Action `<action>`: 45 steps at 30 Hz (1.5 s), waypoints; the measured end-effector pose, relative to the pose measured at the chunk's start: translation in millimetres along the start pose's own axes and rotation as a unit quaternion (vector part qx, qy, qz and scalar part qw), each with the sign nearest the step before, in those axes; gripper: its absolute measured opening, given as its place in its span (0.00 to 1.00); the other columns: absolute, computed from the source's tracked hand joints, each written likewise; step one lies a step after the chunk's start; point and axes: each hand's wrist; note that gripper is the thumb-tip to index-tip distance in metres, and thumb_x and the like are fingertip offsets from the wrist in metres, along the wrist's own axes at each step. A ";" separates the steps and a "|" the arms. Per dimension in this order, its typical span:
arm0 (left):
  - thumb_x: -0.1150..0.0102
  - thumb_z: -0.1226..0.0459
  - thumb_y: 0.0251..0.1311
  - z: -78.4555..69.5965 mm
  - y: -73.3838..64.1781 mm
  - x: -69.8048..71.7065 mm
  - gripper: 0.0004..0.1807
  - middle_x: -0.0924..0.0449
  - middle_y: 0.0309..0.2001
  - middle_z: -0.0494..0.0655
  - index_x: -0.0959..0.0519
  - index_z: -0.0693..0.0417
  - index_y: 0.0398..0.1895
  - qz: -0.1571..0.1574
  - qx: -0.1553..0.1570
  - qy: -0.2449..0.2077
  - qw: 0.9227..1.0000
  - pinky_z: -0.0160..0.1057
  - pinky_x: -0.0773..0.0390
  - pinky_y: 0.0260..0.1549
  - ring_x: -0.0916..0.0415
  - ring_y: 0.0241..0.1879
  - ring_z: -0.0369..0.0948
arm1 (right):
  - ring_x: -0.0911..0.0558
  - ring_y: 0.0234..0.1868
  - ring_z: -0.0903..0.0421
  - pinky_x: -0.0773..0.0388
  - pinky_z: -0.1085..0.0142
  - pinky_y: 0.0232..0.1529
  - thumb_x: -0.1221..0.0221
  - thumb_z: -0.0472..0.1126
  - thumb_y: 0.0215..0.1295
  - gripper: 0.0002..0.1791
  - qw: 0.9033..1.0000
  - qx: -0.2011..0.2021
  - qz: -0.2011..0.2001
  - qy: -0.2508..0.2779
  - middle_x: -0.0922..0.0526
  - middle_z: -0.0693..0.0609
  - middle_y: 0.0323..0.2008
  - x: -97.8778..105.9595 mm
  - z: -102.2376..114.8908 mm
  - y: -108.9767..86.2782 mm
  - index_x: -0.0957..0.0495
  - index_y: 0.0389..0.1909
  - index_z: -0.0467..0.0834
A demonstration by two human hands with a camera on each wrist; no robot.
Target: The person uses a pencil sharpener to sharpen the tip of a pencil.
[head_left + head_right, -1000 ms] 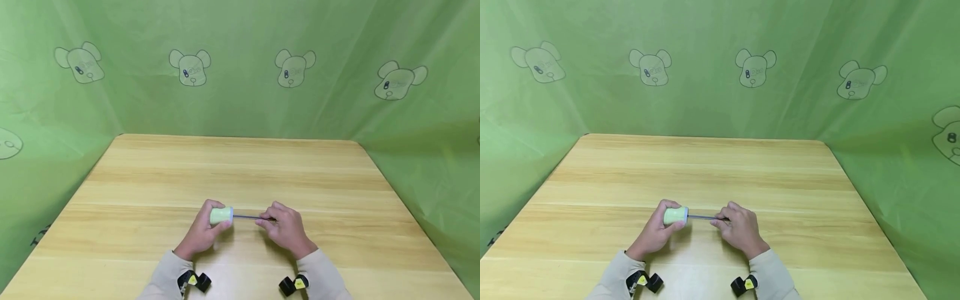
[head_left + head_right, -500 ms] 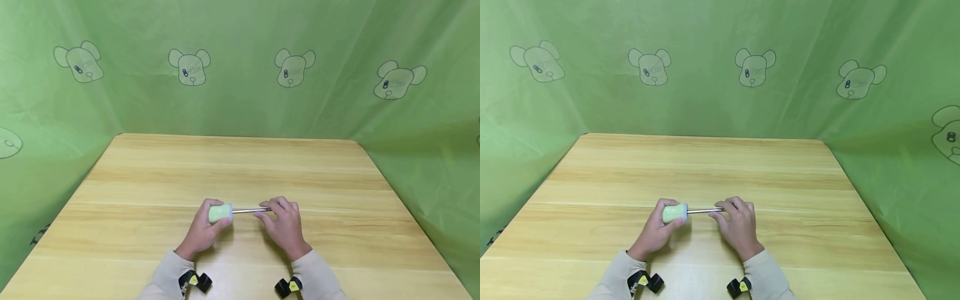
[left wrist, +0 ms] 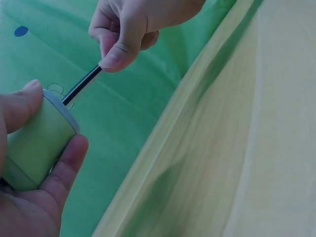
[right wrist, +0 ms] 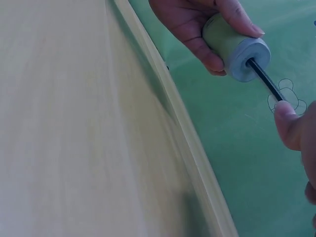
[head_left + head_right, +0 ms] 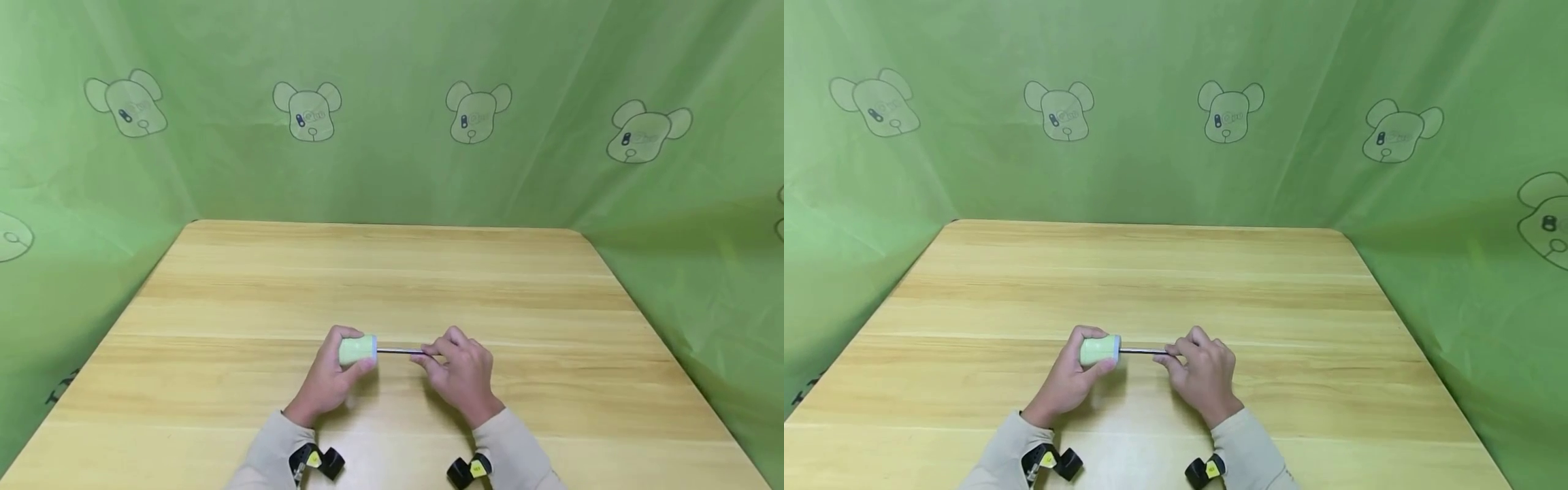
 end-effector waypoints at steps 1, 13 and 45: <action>0.35 0.71 0.56 0.5 0.2 0.1 0.21 0.31 0.37 0.51 0.33 0.63 0.50 0.000 -0.006 0.003 1.000 0.33 0.25 0.27 0.33 0.32 0.42 | 0.40 0.13 0.71 0.48 0.80 0.11 0.21 0.47 0.32 0.15 1.000 -0.010 0.012 0.001 0.27 0.59 0.18 0.7 0.5 0.1 0.17 0.19 0.46; 0.33 0.70 0.55 2.7 1.6 -0.9 0.19 0.29 0.44 0.53 0.30 0.60 0.47 0.021 -0.028 0.043 0.998 0.35 0.23 0.30 0.31 0.35 0.43 | 0.29 0.19 0.61 0.33 0.67 0.18 0.29 0.48 0.54 0.09 0.918 -0.281 0.274 0.062 0.24 0.61 0.17 12.4 11.8 10.1 0.17 0.20 0.51; 0.34 0.70 0.56 0.2 3.9 3.0 0.20 0.29 0.39 0.50 0.31 0.60 0.48 0.001 0.002 0.024 1.000 0.35 0.25 0.31 0.32 0.34 0.43 | 0.29 0.17 0.62 0.34 0.69 0.20 0.24 0.45 0.38 0.14 1.000 0.000 0.010 -0.001 0.25 0.56 0.19 -8.9 8.1 3.2 0.18 0.20 0.43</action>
Point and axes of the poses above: each hand's wrist, its own y-axis towards the middle knuckle, its own x-axis out of the back of the hand, z = x × y
